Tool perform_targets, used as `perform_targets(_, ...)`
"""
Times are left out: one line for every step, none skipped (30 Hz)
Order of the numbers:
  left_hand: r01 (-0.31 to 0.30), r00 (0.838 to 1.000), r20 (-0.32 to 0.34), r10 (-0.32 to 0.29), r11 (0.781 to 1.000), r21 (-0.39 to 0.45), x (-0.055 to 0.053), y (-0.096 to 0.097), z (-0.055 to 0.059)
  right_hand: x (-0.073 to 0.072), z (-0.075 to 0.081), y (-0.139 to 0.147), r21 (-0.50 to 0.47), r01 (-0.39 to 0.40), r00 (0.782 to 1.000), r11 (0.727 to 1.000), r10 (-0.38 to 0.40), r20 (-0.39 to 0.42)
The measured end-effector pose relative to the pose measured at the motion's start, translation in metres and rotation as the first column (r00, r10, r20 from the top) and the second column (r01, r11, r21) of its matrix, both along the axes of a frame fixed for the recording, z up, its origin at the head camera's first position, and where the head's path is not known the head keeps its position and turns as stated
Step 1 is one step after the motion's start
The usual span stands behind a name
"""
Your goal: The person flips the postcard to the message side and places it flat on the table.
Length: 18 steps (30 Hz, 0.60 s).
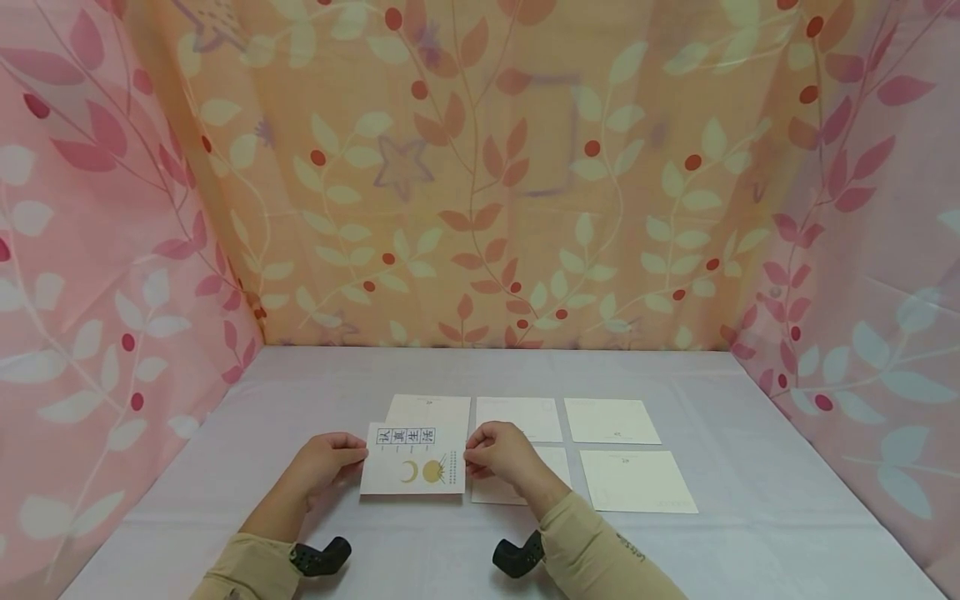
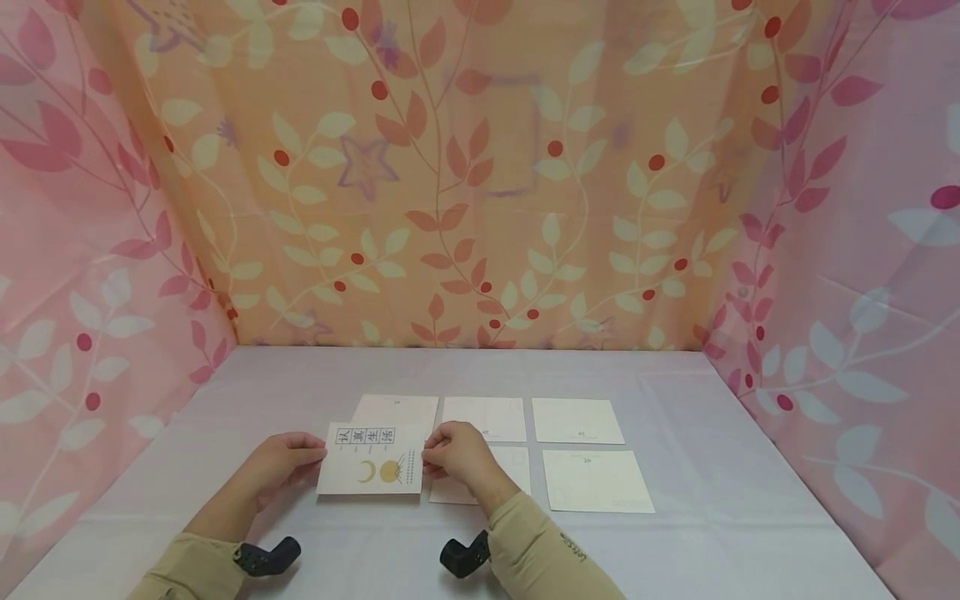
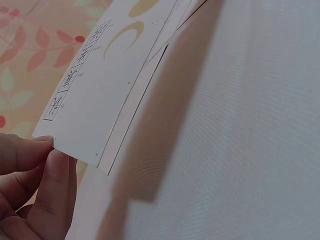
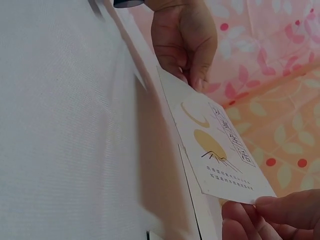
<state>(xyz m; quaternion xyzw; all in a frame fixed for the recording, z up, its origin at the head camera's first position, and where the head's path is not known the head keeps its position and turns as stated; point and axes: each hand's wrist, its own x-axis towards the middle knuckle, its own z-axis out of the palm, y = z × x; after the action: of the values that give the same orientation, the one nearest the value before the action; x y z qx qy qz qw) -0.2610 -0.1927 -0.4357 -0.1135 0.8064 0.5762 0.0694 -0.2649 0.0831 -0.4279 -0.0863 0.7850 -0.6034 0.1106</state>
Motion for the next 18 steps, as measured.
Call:
perform_targets(-0.001,1.000,0.001,0.001,1.000,0.002,-0.0001,0.0002,0.0000,0.0000,0.0000,-0.0001,0.003,0.000,1.000,1.000,0.000,0.001)
perform_targets(-0.001,1.000,0.001,0.001,1.000,0.006,-0.0003,0.0002,-0.0001,-0.0001,-0.0002,-0.0002,0.005,0.000,1.000,1.000,0.000,0.001)
perform_targets(-0.001,1.000,-0.001,0.001,1.000,0.010,-0.0003,0.0004,0.0000,-0.0003,-0.0004,-0.0002,0.007,0.000,1.000,1.000,0.000,0.001)
perform_targets(0.000,1.000,-0.004,0.000,1.000,0.017,-0.0001,0.0005,0.0002,-0.0005,-0.0004,-0.0002,0.010,-0.001,1.000,1.000,0.001,0.001)
perform_targets(0.003,1.000,-0.008,-0.002,1.000,0.023,0.0000,0.0005,0.0004,-0.0007,-0.0005,-0.0001,0.014,-0.002,1.000,1.000,0.002,0.001)
perform_targets(0.005,1.000,-0.013,-0.004,1.000,0.031,0.0001,0.0005,0.0007,-0.0009,-0.0005,0.0000,0.016,-0.003,1.000,1.000,0.003,0.001)
perform_targets(0.008,1.000,-0.019,-0.007,0.999,0.040,0.0002,0.0005,0.0009,-0.0009,-0.0004,0.0002,0.018,-0.003,1.000,1.000,0.003,0.002)
perform_targets(0.011,1.000,-0.025,-0.010,0.999,0.051,0.0003,0.0005,0.0013,-0.0011,-0.0002,0.0005,0.021,-0.004,1.000,1.000,0.004,0.002)
perform_targets(0.020,0.999,-0.031,-0.018,0.998,0.057,0.0005,0.0004,0.0017,-0.0012,0.0000,0.0008,0.022,-0.004,1.000,1.000,0.004,0.000)
perform_targets(0.022,0.999,-0.034,-0.019,0.998,0.066,0.0007,0.0004,0.0022,-0.0013,0.0002,0.0012,0.026,-0.004,1.000,1.000,0.005,-0.004)
perform_targets(0.027,0.999,-0.038,-0.024,0.997,0.070,0.0005,0.0001,0.0023,-0.0015,0.0006,0.0016,0.028,-0.003,1.000,1.000,0.003,-0.008)
perform_targets(0.030,0.999,-0.041,-0.027,0.997,0.071,0.0005,-0.0002,0.0027,-0.0017,0.0009,0.0020,0.032,-0.001,1.000,0.999,0.001,-0.014)
perform_targets(0.035,0.999,-0.043,-0.032,0.997,0.071,0.0006,-0.0006,0.0032,-0.0020,0.0013,0.0024,0.037,0.000,1.000,0.999,0.000,-0.021)
perform_targets(0.038,0.998,-0.047,-0.035,0.997,0.074,0.0007,-0.0010,0.0036,-0.0022,0.0018,0.0028,0.043,0.003,1.000,0.999,-0.002,-0.028)
perform_targets(0.041,0.998,-0.051,-0.037,0.996,0.077,0.0006,-0.0015,0.0037,-0.0025,0.0022,0.0032,0.048,0.006,0.999,0.999,-0.004,-0.033)
perform_targets(0.040,0.998,-0.055,-0.036,0.996,0.083,0.0005,-0.0019,0.0040,-0.0027,0.0030,0.0036,0.053,0.008,0.999,0.999,-0.006,-0.038)
perform_targets(0.048,0.997,-0.063,-0.043,0.995,0.085,0.0005,-0.0025,0.0042,-0.0030,0.0036,0.0038,0.055,0.009,0.999,0.998,-0.007,-0.037)
perform_targets(0.055,0.996,-0.070,-0.049,0.994,0.090,0.0008,-0.0029,0.0046,-0.0031,0.0042,0.0041,0.058,0.010,0.999,0.998,-0.008,-0.037)
